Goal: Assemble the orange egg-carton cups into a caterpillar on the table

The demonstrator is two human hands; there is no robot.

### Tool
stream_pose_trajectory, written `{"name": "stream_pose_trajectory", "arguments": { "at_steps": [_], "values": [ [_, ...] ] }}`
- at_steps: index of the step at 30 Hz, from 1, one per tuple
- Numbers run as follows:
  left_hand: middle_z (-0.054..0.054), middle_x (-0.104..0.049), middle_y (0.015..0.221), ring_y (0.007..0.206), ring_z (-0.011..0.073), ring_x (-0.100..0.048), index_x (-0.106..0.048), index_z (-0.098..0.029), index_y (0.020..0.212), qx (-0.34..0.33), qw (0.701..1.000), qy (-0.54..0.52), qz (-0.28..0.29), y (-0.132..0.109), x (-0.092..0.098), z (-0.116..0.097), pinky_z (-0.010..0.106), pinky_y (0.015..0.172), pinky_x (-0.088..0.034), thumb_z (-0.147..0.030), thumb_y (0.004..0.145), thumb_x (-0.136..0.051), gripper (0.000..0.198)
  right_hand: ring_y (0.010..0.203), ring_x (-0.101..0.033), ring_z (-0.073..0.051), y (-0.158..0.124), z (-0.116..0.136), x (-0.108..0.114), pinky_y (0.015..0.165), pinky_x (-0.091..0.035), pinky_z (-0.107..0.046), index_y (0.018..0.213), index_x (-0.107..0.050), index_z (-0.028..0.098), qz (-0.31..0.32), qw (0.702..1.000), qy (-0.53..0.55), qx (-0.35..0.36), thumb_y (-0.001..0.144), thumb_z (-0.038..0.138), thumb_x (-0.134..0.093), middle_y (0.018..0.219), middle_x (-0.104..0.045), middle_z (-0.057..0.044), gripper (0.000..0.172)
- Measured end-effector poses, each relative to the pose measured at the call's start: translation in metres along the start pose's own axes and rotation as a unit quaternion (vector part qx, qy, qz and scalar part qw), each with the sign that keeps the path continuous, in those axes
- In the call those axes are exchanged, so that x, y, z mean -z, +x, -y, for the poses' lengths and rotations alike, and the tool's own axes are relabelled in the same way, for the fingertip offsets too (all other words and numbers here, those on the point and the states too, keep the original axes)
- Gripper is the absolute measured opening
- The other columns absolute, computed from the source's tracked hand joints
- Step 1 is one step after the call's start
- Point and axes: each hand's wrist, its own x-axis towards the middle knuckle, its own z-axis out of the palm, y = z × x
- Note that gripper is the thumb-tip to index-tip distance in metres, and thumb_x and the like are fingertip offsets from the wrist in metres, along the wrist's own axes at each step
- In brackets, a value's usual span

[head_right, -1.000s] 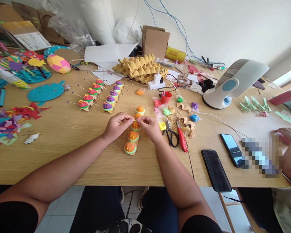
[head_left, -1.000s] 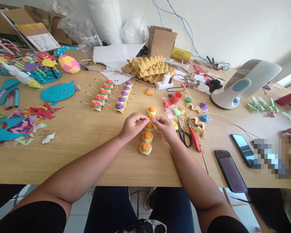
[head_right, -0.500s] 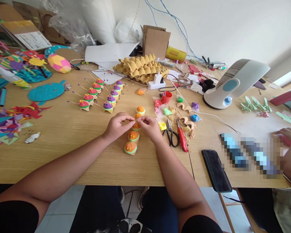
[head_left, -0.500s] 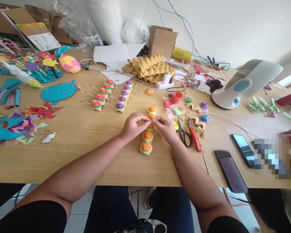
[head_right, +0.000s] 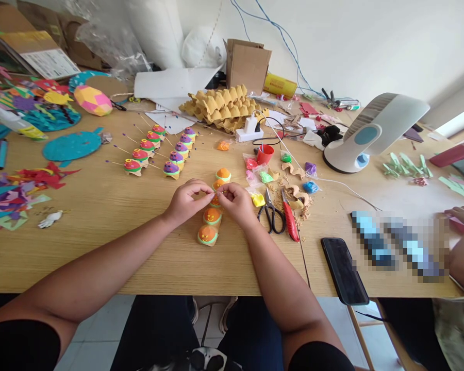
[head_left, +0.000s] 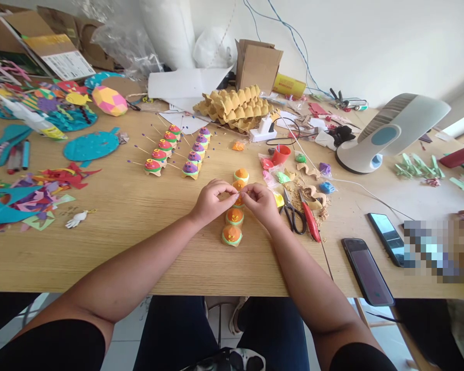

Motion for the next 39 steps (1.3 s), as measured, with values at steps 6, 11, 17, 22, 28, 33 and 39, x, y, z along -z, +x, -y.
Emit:
{"name": "stream_pose_trajectory", "arguments": {
  "at_steps": [6, 11, 17, 22, 28, 33, 39],
  "values": [
    [0.002, -0.074, 0.084, 0.086, 0.0182, -0.066, -0.07, -0.021, 0.079, 0.015, 1.0, -0.004, 0.007, 0.0, 0.001, -0.002, 0.034, 0.086, -0.051, -0.025, 0.086, -0.069, 0.008, 0.059, -0.039, -0.012, 0.002, -0.003, 0.001, 0.055, -0.03, -0.027, 0.079, -0.067, 0.021, -0.06, 0.998, -0.016, 0.001, 0.08, 0.032, -0.07, 0.064, -0.049, 0.003, 0.012],
    [0.002, -0.075, 0.087, 0.088, 0.0187, -0.067, -0.072, -0.022, 0.082, 0.025, 1.0, -0.012, 0.005, -0.001, 0.0, 0.0, 0.034, 0.085, -0.052, -0.027, 0.086, -0.07, 0.007, 0.055, -0.035, -0.009, 0.006, -0.004, 0.004, 0.051, -0.027, -0.025, 0.08, -0.063, 0.021, -0.07, 0.981, 0.156, -0.088, 0.077, 0.04, -0.072, 0.066, -0.05, 0.004, 0.021],
    [0.003, -0.075, 0.092, 0.09, 0.0192, -0.066, -0.074, -0.022, 0.089, 0.054, 0.998, -0.033, 0.01, -0.002, 0.0, 0.002, 0.034, 0.082, -0.052, -0.026, 0.086, -0.068, 0.008, 0.052, -0.032, -0.008, 0.01, -0.001, 0.009, 0.044, -0.02, -0.023, 0.078, -0.055, 0.022, -0.054, 0.93, 0.331, -0.152, 0.075, 0.041, -0.07, 0.069, -0.051, 0.004, 0.025],
    [0.005, -0.073, 0.096, 0.092, 0.0194, -0.066, -0.075, -0.022, 0.095, 0.067, 0.995, -0.068, 0.028, -0.003, 0.0, 0.005, 0.032, 0.078, -0.052, -0.023, 0.087, -0.064, 0.013, 0.049, -0.025, -0.006, 0.009, 0.001, 0.009, 0.043, -0.011, -0.023, 0.068, -0.044, 0.021, 0.005, 0.914, 0.359, -0.19, 0.072, 0.05, -0.076, 0.063, -0.046, 0.005, 0.043],
    [0.005, -0.073, 0.096, 0.094, 0.0202, -0.066, -0.074, -0.021, 0.096, 0.069, 0.993, -0.086, 0.042, -0.003, 0.002, 0.002, 0.033, 0.08, -0.053, -0.024, 0.087, -0.063, 0.014, 0.05, -0.025, -0.006, 0.004, 0.003, 0.008, 0.045, -0.011, -0.022, 0.071, -0.041, 0.022, 0.035, 0.918, 0.345, -0.193, 0.063, 0.05, -0.086, 0.062, -0.047, 0.007, 0.053],
    [0.005, -0.073, 0.097, 0.095, 0.0207, -0.066, -0.074, -0.022, 0.096, 0.061, 0.993, -0.086, 0.048, -0.003, 0.003, 0.001, 0.034, 0.082, -0.053, -0.023, 0.087, -0.063, 0.014, 0.05, -0.026, -0.006, 0.004, 0.003, 0.009, 0.045, -0.013, -0.021, 0.08, -0.054, 0.022, 0.046, 0.924, 0.33, -0.189, 0.064, 0.047, -0.087, 0.062, -0.046, 0.007, 0.045],
    [0.005, -0.073, 0.097, 0.095, 0.0207, -0.067, -0.074, -0.022, 0.097, 0.053, 0.994, -0.085, 0.052, -0.003, 0.003, 0.002, 0.033, 0.081, -0.052, -0.022, 0.087, -0.063, 0.015, 0.05, -0.029, -0.005, 0.004, 0.004, 0.007, 0.047, -0.016, -0.023, 0.084, -0.065, 0.019, 0.061, 0.937, 0.302, -0.167, 0.065, 0.049, -0.086, 0.064, -0.05, 0.006, 0.041]
  ]
}}
